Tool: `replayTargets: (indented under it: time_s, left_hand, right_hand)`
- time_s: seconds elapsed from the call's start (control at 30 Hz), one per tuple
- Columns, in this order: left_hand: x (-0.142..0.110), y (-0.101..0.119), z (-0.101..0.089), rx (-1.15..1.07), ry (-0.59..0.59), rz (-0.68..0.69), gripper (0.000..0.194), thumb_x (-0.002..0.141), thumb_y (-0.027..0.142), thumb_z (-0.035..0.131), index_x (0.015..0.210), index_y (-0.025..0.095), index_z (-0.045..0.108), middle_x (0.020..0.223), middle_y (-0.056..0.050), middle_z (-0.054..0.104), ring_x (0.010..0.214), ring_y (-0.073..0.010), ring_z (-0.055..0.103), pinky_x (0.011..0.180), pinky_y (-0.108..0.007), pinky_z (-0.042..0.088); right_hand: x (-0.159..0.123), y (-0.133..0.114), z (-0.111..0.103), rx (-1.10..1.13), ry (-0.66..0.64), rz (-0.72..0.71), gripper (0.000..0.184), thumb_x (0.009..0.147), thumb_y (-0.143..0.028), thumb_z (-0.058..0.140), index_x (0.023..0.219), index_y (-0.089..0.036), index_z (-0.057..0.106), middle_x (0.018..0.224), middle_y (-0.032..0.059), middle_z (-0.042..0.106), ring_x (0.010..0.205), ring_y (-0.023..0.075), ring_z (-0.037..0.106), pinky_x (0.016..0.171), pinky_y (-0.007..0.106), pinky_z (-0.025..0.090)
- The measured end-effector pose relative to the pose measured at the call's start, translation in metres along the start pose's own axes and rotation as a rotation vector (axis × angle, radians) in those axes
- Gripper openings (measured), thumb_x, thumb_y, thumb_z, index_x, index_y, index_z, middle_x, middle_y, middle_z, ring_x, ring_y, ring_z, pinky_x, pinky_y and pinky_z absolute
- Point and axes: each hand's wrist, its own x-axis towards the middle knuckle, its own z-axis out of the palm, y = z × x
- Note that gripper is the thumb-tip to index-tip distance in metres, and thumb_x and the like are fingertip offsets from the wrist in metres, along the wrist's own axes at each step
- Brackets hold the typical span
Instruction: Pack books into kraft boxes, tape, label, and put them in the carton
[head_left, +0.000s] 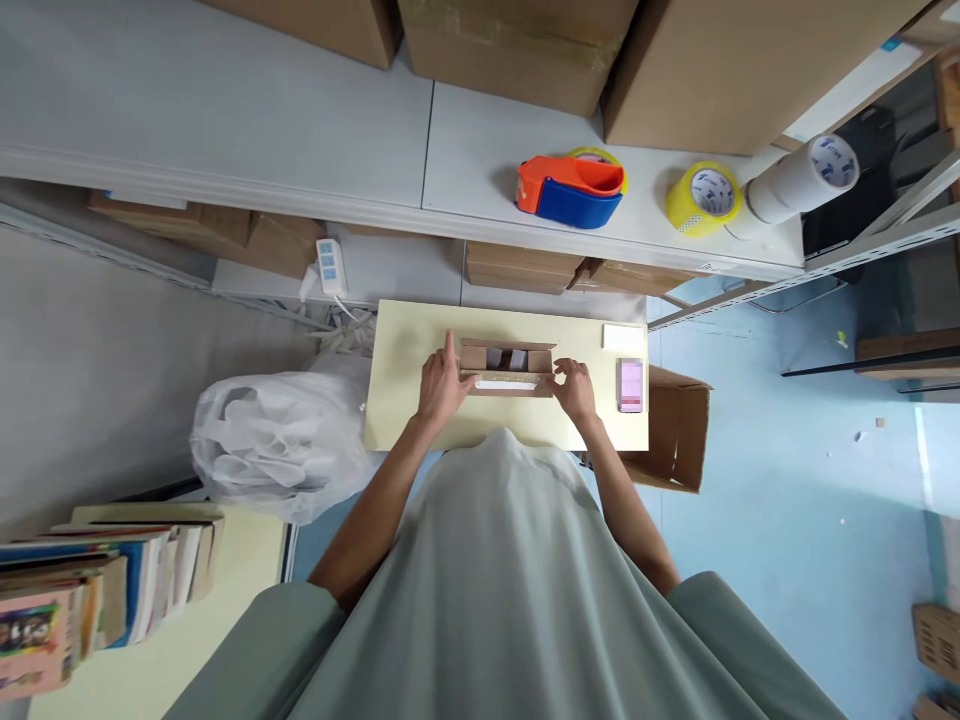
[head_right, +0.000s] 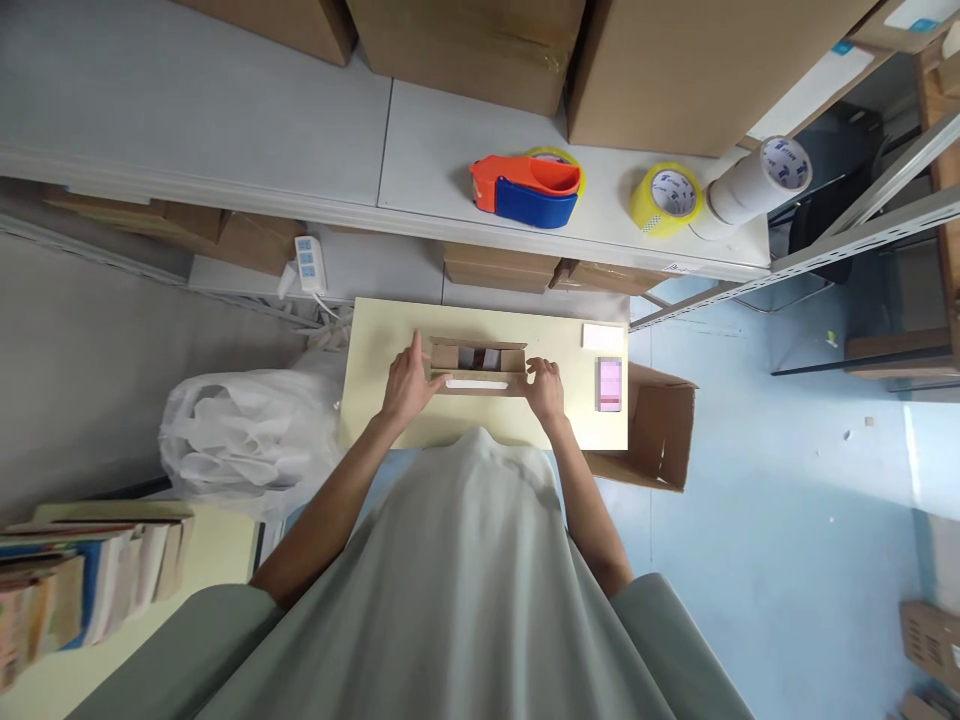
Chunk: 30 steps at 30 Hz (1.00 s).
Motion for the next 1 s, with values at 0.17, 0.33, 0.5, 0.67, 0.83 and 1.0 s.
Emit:
replayTargets:
  time_s: [0.17, 0.33, 0.5, 0.67, 0.83, 1.0]
  left_hand:
    - [0.007, -0.007, 0.004, 0.034, 0.012, 0.027, 0.068, 0.087, 0.023, 0.091, 0.148, 0.027, 0.063, 0.140, -0.015, 0.060, 0.132, -0.0361, 0.065, 0.116, -0.049, 0.055]
    - [-0.010, -0.014, 0.010, -0.042, 0.011, 0.026, 0.032, 0.091, 0.023, 0.086, 0.121, 0.027, 0.073, 0.134, -0.013, 0.061, 0.131, -0.0336, 0.067, 0.115, -0.049, 0.059]
    - [-0.024, -0.009, 0.020, -0.192, 0.056, -0.104, 0.026, 0.095, 0.021, 0.079, 0.121, 0.025, 0.077, 0.132, -0.011, 0.067, 0.107, -0.0248, 0.077, 0.106, -0.043, 0.066]
    - [-0.029, 0.002, 0.024, -0.267, 0.097, -0.132, 0.028, 0.096, 0.021, 0.080, 0.124, 0.025, 0.080, 0.136, -0.010, 0.071, 0.105, -0.0238, 0.080, 0.104, -0.041, 0.067]
    - [-0.031, 0.005, 0.026, -0.249, 0.082, -0.075, 0.027, 0.097, 0.021, 0.079, 0.123, 0.028, 0.082, 0.139, -0.008, 0.076, 0.115, -0.0262, 0.080, 0.110, -0.043, 0.065]
    - [-0.034, 0.000, 0.034, -0.292, 0.062, -0.081, 0.016, 0.097, 0.021, 0.076, 0.111, 0.025, 0.083, 0.126, -0.007, 0.080, 0.096, -0.0216, 0.081, 0.100, -0.041, 0.068]
  right_hand:
    - [0.002, 0.001, 0.002, 0.002, 0.038, 0.008, 0.070, 0.094, -0.020, 0.072, 0.160, -0.023, 0.052, 0.131, 0.0150, 0.072, 0.129, 0.0357, 0.063, 0.108, 0.053, 0.060]
    - [-0.012, 0.008, 0.004, 0.071, -0.040, -0.045, 0.047, 0.100, -0.024, 0.064, 0.147, -0.028, 0.066, 0.138, 0.0139, 0.066, 0.121, 0.0321, 0.071, 0.102, 0.051, 0.065]
    - [-0.020, 0.014, 0.012, 0.312, -0.051, -0.002, 0.037, 0.102, -0.030, 0.059, 0.137, -0.024, 0.071, 0.136, 0.0137, 0.072, 0.104, 0.0258, 0.079, 0.095, 0.047, 0.071]
    - [-0.024, 0.017, 0.004, 0.388, 0.018, 0.056, 0.031, 0.099, -0.039, 0.065, 0.124, -0.024, 0.075, 0.129, 0.0131, 0.079, 0.100, 0.0273, 0.082, 0.091, 0.049, 0.072]
    - [-0.027, 0.025, -0.007, 0.441, 0.012, 0.146, 0.030, 0.098, -0.047, 0.069, 0.117, -0.025, 0.075, 0.119, 0.0104, 0.084, 0.101, 0.0295, 0.084, 0.089, 0.048, 0.071]
    - [-0.027, 0.038, 0.002, 0.481, 0.012, 0.181, 0.033, 0.093, -0.054, 0.072, 0.108, -0.025, 0.074, 0.118, 0.0111, 0.083, 0.099, 0.0291, 0.083, 0.088, 0.046, 0.069]
